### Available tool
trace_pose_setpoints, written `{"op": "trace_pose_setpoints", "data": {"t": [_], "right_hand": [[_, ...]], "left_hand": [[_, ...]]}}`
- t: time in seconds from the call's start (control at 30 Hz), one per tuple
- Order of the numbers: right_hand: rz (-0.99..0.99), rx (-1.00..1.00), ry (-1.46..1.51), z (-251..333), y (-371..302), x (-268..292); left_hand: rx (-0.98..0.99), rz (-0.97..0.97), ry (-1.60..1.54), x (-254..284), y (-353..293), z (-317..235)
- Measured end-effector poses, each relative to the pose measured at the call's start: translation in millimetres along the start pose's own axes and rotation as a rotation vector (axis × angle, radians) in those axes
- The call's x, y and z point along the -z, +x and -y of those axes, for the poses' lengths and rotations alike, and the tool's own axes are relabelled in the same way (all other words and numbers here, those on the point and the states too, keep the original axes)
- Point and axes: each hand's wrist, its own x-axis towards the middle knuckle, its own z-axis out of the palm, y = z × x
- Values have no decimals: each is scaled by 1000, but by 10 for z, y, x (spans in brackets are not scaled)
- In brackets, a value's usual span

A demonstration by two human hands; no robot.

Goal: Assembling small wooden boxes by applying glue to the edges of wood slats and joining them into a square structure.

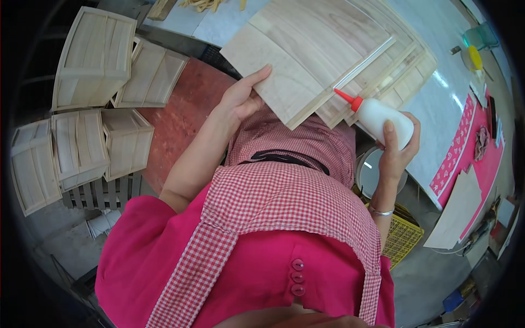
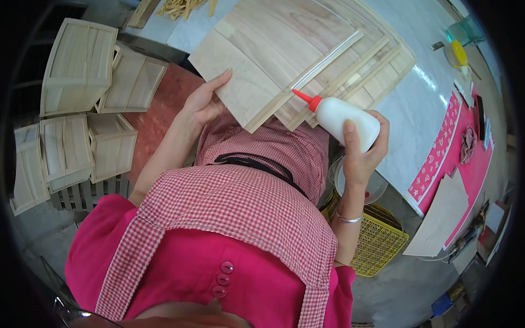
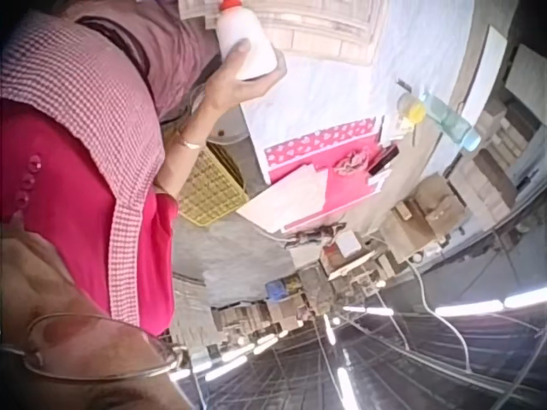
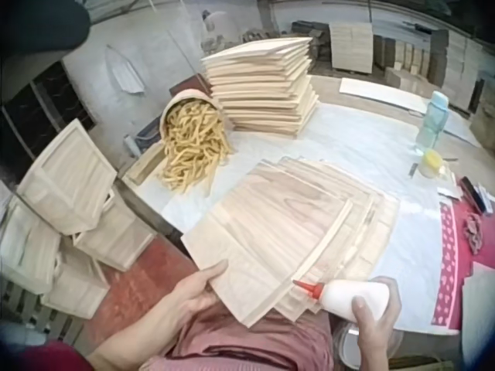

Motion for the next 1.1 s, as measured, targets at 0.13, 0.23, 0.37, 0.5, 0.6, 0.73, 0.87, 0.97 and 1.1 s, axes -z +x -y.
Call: {"op": "trace_pose_setpoints", "data": {"t": [0.13,0.23,0.37,0.5,0.6,0.73,0.87,0.97,1.1], "right_hand": [[81,-37,-12,125,-320,-73],[137,-53,0,186,-541,-141],[185,-33,11,173,-700,-175],[110,-81,40,122,-736,-209],[4,-108,55,106,-725,-258],[151,-61,33,150,-745,-277],[65,27,141,65,-683,-223],[-125,-77,351,129,-490,-69],[-404,-27,443,31,129,176]], "left_hand": [[-47,-19,18,-36,-16,16],[-64,-16,22,-59,-42,18],[-79,-22,23,-46,-62,23],[-83,-16,12,-60,-74,29],[-55,-10,-13,-54,-71,19],[-78,0,-13,-51,-15,31],[75,188,-190,-58,-72,129],[116,233,-157,18,-151,261],[97,181,-115,-63,-228,357]]}}
